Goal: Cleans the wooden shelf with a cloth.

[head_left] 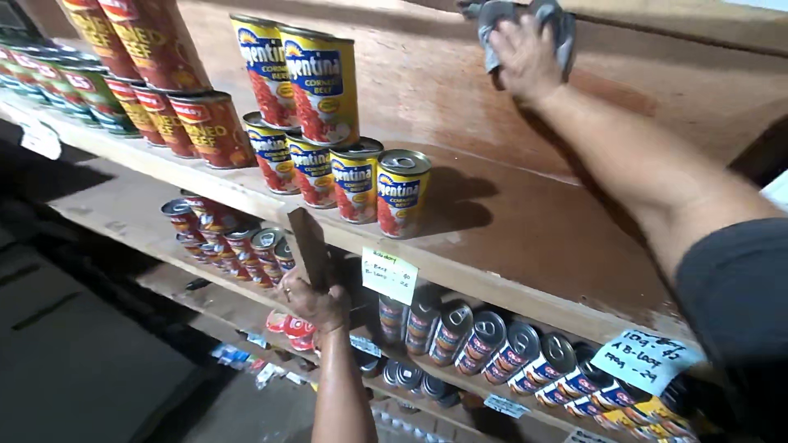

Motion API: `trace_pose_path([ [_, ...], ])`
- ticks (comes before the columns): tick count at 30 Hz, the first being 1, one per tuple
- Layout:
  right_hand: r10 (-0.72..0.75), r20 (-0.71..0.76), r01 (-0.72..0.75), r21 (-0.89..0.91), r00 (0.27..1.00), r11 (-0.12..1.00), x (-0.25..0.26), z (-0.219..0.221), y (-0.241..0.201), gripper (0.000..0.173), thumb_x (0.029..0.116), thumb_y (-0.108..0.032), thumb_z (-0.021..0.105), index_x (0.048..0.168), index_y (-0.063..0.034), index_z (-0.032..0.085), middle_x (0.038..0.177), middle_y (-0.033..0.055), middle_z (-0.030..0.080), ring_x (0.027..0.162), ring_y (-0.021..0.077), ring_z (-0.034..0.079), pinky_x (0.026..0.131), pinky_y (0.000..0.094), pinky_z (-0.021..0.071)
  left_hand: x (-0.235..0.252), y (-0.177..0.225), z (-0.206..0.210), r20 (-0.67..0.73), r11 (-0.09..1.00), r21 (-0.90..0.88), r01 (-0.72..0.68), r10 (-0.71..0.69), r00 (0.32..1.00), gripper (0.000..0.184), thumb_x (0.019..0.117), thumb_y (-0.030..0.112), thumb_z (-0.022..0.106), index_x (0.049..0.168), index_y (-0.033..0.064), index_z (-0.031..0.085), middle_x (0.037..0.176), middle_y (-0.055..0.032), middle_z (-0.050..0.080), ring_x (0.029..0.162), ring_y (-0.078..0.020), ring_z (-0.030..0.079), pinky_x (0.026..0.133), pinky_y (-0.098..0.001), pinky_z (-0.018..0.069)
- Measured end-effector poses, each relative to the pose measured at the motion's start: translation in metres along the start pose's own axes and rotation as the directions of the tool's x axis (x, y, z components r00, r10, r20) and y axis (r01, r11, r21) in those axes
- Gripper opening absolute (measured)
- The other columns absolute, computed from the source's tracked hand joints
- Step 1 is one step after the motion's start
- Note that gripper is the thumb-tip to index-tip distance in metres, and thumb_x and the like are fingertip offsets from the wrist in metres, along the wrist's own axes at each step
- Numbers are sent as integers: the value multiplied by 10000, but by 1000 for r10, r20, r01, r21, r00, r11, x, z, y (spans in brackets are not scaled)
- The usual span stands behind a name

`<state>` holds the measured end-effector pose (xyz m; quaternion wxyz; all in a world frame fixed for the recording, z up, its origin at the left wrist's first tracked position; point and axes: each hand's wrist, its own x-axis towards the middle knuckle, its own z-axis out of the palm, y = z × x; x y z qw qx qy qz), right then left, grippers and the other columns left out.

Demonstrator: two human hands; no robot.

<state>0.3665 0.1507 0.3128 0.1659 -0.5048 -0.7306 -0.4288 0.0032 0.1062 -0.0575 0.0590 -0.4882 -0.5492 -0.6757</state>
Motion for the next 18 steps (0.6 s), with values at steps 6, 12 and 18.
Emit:
trace_pose_path([
  [6,102,184,-86,-93,978,992,-52,-33,16,480,981,-84,571,1458,-40,538,1542,197,482,1428,467,409,1015,714,374,1,1,-2,44,998,-44,41,-39,998,540,894,234,678,1209,-192,573,1245,-397,600,1224,-524,571,1101,-547,410],
  [12,691,323,-556,-421,647,717,-146,-156,71,605,899,-25,698,1416,133,426,1485,430,349,1202,681,479,888,826,394,5,16,-16,138,995,5,95,-95,986,563,854,181,659,1260,-194,555,1294,-405,572,1268,-549,530,1116,-597,361],
  [18,357,292,-324,-158,887,933,-87,-96,18,387,952,-43,608,1305,109,565,1427,365,473,1321,587,445,955,735,416,3,9,-10,77,999,12,41,-42,996,503,820,141,689,1202,-174,598,1228,-374,624,1212,-536,580,1091,-615,388],
])
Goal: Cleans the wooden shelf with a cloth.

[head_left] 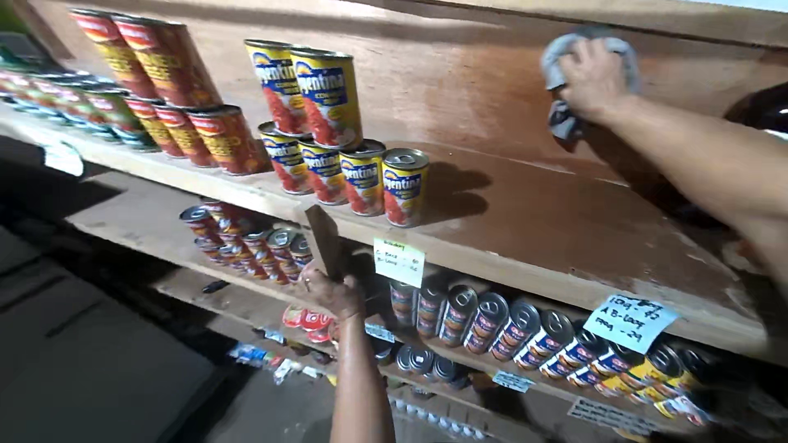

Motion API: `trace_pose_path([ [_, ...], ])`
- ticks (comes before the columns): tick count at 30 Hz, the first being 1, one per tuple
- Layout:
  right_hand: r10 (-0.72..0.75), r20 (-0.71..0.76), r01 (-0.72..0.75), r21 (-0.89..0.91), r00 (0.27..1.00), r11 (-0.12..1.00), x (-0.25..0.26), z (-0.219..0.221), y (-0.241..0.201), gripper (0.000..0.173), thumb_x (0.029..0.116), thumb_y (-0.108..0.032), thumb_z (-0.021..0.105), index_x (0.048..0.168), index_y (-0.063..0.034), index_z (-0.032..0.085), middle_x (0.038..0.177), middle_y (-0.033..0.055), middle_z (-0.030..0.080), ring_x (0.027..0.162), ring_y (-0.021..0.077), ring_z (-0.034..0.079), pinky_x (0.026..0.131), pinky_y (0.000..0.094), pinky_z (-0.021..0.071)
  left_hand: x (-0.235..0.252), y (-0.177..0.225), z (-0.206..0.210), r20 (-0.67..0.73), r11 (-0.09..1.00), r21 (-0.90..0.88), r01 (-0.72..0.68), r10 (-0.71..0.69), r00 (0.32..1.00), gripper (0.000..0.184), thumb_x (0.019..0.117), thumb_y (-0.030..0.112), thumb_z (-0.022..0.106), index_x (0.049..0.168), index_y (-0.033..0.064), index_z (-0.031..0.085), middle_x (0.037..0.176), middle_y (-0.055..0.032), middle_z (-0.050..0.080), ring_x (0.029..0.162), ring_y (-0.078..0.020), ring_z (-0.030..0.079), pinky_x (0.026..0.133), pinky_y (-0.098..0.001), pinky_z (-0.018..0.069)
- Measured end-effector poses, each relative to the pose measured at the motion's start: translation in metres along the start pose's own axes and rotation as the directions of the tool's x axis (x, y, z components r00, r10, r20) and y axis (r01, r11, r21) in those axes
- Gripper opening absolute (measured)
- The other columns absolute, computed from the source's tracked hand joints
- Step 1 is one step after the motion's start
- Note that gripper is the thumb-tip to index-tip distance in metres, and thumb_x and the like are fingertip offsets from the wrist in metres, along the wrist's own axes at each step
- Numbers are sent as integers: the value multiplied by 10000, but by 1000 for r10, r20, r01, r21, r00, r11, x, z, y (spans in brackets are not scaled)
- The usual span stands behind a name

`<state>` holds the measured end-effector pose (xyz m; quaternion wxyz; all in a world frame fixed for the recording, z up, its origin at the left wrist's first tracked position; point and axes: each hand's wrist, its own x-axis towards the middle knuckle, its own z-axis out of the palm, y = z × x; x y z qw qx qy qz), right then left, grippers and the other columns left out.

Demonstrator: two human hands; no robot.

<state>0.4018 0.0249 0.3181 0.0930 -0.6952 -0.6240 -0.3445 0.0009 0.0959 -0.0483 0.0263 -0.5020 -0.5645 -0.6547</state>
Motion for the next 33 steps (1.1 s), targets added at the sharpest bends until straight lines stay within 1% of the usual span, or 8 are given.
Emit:
trace_pose_path([
  [4,-266,-80,273,97,961,957,98,45,-105,420,892,37,643,1311,16,622,1453,238,521,1382,522,410,947,681,459,0,1,2,-13,1000,2,1,-1,1000,457,871,165,673,1181,-165,610,1209,-372,629,1198,-533,588,1096,-623,378],
  [7,-401,129,350,298,907,888,125,79,-172,481,959,-45,590,1434,-118,594,1492,152,543,1456,413,387,1113,656,361,-2,-5,8,-59,1000,6,-25,26,998,441,860,160,671,1167,-151,612,1192,-362,637,1176,-510,605,1071,-606,405],
  [10,-523,346,288,543,779,789,103,113,-199,499,1085,-228,459,1576,-153,410,1539,176,492,1440,373,439,1177,620,295,-5,-9,11,-73,999,12,-39,40,997,435,885,196,671,1169,-128,616,1185,-333,648,1178,-498,604,1080,-610,391],
  [14,-455,232,213,648,860,731,55,140,-148,515,1040,-360,570,1498,-132,520,1506,161,530,1423,340,467,1193,581,310,-2,-6,7,-15,1000,-23,-1,1,1000,445,889,180,686,1200,-127,602,1237,-343,622,1233,-501,570,1123,-617,354],
  [16,-356,311,140,548,881,825,9,124,-99,543,1039,-424,550,1490,-124,522,1494,190,530,1403,397,471,1162,632,322,-2,-6,6,1,999,-37,4,-4,1000,441,887,176,696,1196,-125,602,1229,-333,628,1221,-484,581,1099,-586,391],
  [19,-128,573,-61,298,809,953,-73,59,-36,627,1078,-471,433,1570,-86,381,1556,249,428,1420,466,424,1132,689,308,-2,-8,7,24,1000,-7,23,-23,999,468,893,196,691,1234,-109,591,1248,-317,632,1246,-487,567,1106,-595,377],
  [24,76,686,-235,142,724,962,-173,-9,16,538,1117,-327,371,1556,-16,376,1441,323,517,1327,522,503,1077,713,351,1,-1,-1,139,994,-11,107,-104,985,547,867,157,672,1324,-114,543,1372,-343,549,1355,-488,475,1177,-587,283],
  [33,-260,506,-72,546,822,835,-277,-84,21,464,997,-16,514,1452,-86,573,1500,134,542,1400,312,498,1165,518,375,5,1,-5,208,987,29,156,-159,965,692,840,174,678,1419,-135,458,1476,-372,438,1421,-504,389,1179,-607,269],
])
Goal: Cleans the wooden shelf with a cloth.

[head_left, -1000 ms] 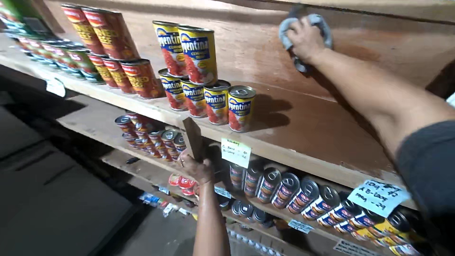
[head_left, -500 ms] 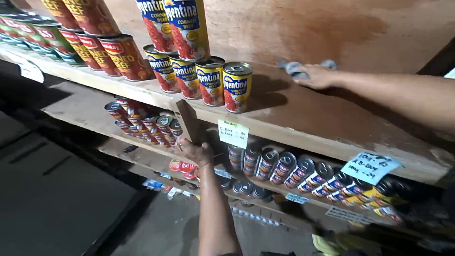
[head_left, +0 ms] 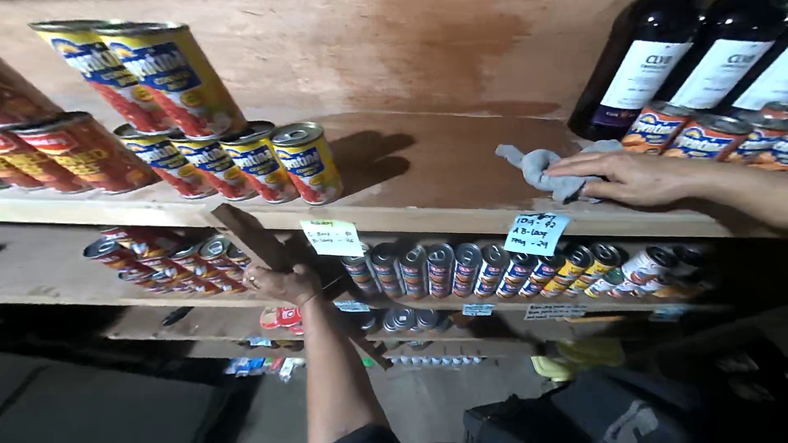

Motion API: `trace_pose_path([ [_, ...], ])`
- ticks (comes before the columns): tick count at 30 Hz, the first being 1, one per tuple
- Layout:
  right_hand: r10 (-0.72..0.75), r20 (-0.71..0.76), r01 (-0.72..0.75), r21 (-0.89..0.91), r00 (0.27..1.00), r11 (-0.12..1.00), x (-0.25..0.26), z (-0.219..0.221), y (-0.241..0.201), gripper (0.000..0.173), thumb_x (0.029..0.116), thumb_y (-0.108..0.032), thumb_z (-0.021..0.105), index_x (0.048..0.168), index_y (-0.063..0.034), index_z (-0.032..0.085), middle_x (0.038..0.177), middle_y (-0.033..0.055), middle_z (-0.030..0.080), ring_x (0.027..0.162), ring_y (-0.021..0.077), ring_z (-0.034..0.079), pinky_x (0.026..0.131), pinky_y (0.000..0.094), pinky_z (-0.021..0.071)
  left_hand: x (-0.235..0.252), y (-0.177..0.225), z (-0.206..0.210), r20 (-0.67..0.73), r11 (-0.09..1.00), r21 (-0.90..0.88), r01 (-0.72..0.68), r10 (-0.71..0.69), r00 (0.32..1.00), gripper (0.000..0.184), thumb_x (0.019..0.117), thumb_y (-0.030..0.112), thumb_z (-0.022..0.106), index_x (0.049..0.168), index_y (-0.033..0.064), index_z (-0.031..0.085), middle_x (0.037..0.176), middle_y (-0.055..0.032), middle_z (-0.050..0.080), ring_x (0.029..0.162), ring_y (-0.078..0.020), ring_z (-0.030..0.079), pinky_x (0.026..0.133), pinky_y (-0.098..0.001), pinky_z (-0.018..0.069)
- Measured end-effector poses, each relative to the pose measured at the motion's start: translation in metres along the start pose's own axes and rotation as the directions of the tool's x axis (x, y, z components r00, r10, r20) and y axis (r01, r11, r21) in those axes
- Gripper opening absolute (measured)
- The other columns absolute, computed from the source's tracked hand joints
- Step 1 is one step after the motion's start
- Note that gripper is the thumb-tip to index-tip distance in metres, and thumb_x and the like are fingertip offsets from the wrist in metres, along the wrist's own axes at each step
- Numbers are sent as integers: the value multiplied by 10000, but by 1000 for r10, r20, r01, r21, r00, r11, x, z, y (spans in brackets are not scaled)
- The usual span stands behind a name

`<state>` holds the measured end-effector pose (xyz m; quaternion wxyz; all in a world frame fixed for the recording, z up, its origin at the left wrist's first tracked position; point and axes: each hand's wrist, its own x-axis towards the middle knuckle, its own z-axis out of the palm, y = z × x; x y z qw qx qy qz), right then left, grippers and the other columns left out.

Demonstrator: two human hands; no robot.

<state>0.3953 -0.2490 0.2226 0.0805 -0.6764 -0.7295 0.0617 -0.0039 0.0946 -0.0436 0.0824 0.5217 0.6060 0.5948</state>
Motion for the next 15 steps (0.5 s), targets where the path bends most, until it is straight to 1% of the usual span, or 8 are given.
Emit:
trace_pose_path([
  [2,-53,-40,55,34,998,998,-22,4,5,458,969,-5,517,1409,-84,615,1468,128,572,1385,295,515,1159,491,393,0,1,-1,-10,1000,17,-15,15,1000,662,846,193,669,1398,-123,485,1463,-360,460,1408,-491,413,1160,-589,310],
  [7,-161,-65,168,143,985,975,-62,-4,13,414,933,-19,511,1280,-122,712,1303,21,683,1226,145,620,1076,354,490,1,11,-13,47,994,112,22,-27,999,610,901,150,633,1426,-114,469,1512,-343,417,1457,-464,359,1212,-528,263],
  [10,-51,-173,112,368,984,923,-49,-31,-10,368,981,12,461,1314,-2,617,1200,54,690,1049,44,654,958,258,544,1,14,-20,100,991,131,26,-39,994,641,948,177,631,1462,-135,410,1545,-377,341,1478,-505,293,1221,-565,224],
  [11,15,-255,114,481,967,869,-36,-40,-20,368,1001,15,394,1322,-11,573,1133,6,675,977,-9,642,902,209,551,1,10,-19,110,992,126,28,-42,993,667,962,199,620,1480,-144,377,1562,-387,306,1491,-517,254,1230,-573,197],
  [12,121,-327,118,624,937,773,-20,-49,-31,320,1041,-29,330,1252,-82,565,1007,-75,673,877,-49,647,817,178,569,1,9,-19,123,989,138,44,-61,991,685,975,214,605,1499,-141,344,1582,-380,276,1508,-510,221,1238,-573,172],
  [13,224,-372,144,742,901,654,0,-58,-39,293,1078,-98,298,1105,-162,583,881,-127,685,790,-52,659,740,182,583,0,13,-21,132,984,166,62,-85,988,683,984,223,593,1508,-131,334,1588,-369,275,1511,-502,221,1238,-577,175],
  [14,268,-368,160,805,891,572,19,-68,-39,316,1100,-163,284,1042,-191,594,853,-129,686,788,-25,667,739,212,588,-1,21,-24,143,980,185,76,-103,984,680,985,213,586,1514,-128,327,1589,-365,279,1508,-502,228,1229,-590,181],
  [15,280,-327,122,818,903,562,37,-77,-31,328,1115,-210,281,1072,-180,605,881,-98,683,817,10,673,760,242,593,-2,26,-25,155,977,193,90,-120,981,676,990,203,581,1523,-119,318,1596,-359,271,1511,-501,223,1227,-605,175],
])
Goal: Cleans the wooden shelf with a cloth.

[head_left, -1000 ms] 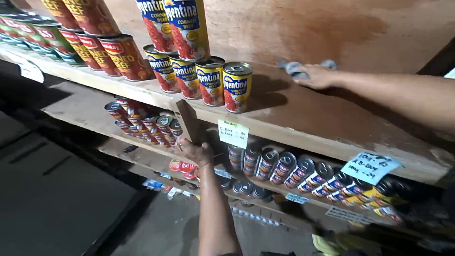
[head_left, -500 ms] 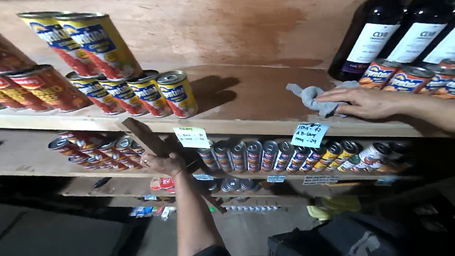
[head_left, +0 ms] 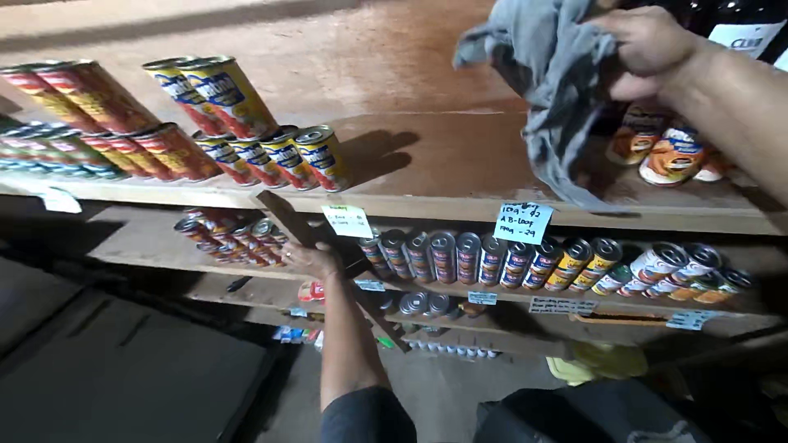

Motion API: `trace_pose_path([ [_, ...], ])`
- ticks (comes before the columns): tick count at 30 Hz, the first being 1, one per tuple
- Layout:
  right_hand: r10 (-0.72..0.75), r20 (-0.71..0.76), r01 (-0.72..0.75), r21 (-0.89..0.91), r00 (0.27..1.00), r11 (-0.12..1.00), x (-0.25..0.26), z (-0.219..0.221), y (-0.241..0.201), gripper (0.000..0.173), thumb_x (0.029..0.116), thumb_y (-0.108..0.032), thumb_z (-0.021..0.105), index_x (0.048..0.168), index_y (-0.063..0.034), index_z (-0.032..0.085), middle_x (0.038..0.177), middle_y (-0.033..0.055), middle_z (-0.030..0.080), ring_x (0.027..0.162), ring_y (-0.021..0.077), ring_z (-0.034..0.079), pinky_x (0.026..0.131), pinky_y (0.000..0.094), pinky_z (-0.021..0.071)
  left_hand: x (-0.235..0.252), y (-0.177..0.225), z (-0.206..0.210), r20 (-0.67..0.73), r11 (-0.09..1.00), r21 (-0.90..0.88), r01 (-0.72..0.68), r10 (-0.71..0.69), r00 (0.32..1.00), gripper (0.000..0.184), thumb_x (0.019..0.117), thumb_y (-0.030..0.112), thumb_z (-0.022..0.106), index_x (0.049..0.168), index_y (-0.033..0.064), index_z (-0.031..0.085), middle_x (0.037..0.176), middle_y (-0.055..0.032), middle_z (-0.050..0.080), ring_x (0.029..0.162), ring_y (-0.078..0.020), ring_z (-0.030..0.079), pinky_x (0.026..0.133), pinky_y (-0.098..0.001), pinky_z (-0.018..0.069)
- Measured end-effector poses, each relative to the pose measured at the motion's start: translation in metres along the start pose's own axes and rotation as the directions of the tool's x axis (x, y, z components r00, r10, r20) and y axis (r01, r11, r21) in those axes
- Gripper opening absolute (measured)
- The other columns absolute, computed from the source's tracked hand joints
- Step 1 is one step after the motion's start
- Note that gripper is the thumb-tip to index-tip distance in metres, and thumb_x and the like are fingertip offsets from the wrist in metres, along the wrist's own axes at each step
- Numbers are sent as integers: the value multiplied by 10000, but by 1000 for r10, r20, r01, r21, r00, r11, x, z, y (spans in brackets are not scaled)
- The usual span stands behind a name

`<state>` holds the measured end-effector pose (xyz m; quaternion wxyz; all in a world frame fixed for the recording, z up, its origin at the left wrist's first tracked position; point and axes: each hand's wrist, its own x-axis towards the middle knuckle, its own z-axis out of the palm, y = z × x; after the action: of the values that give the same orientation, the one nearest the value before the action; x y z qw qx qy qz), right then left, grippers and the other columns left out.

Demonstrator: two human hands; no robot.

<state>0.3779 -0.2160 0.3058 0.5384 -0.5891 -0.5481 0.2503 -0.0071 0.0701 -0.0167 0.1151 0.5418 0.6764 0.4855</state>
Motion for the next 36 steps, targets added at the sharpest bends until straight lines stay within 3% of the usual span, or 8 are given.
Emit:
trace_pose_path([
  [5,329,120,-99,-810,937,578,79,9,13,569,1124,-342,361,1614,-73,261,1471,304,486,1255,491,544,1027,655,411,5,-12,16,-70,1000,8,11,-10,997,644,972,231,612,1503,-66,398,1560,-326,366,1474,-501,307,1196,-665,209],
  [10,212,219,54,-806,952,589,88,86,98,575,1069,-290,539,1501,66,408,1585,324,308,1435,499,365,1140,663,314,5,-12,24,-104,996,-83,-14,6,995,691,904,114,653,1509,-75,379,1568,-330,344,1481,-487,295,1201,-641,212],
  [18,-259,519,548,-542,815,637,256,241,125,433,1030,-116,562,1422,62,518,1488,301,468,1390,429,459,1160,524,364,6,-22,41,-311,978,-118,-174,130,942,566,869,142,651,1346,-130,513,1388,-351,530,1348,-527,465,1150,-645,302],
  [23,83,503,374,-734,860,568,255,323,51,457,1105,-118,417,1546,-4,378,1607,198,376,1497,306,353,1218,426,270,3,-15,39,-365,964,-145,-223,158,918,505,853,128,650,1270,-140,554,1317,-345,579,1279,-517,529,1120,-660,325],
  [24,-145,605,580,-627,783,519,269,315,76,420,1083,-124,471,1466,47,479,1487,262,497,1395,336,479,1159,394,361,3,-14,37,-351,965,-150,-214,150,924,501,840,104,650,1268,-139,557,1313,-346,580,1265,-511,541,1100,-647,358],
  [26,-783,543,952,-192,305,237,325,302,156,358,990,-176,561,1190,95,681,1095,304,683,1032,351,681,943,311,524,2,-11,33,-315,970,-151,-190,135,940,486,865,98,645,1275,-144,551,1330,-351,566,1283,-492,533,1099,-591,396],
  [28,-266,653,644,-446,709,622,258,264,110,389,1026,-133,574,1402,-31,568,1406,201,577,1313,276,557,1113,420,430,2,-11,30,-258,980,-132,-148,110,960,509,897,120,639,1318,-142,524,1370,-355,538,1328,-493,497,1131,-577,366],
  [36,63,625,538,-716,778,444,84,75,72,330,967,-149,670,1284,-57,660,1325,166,607,1245,327,577,1052,541,446,9,-20,29,-55,999,-32,-37,35,998,685,953,227,608,1519,-70,364,1578,-323,339,1488,-489,289,1216,-612,209],
])
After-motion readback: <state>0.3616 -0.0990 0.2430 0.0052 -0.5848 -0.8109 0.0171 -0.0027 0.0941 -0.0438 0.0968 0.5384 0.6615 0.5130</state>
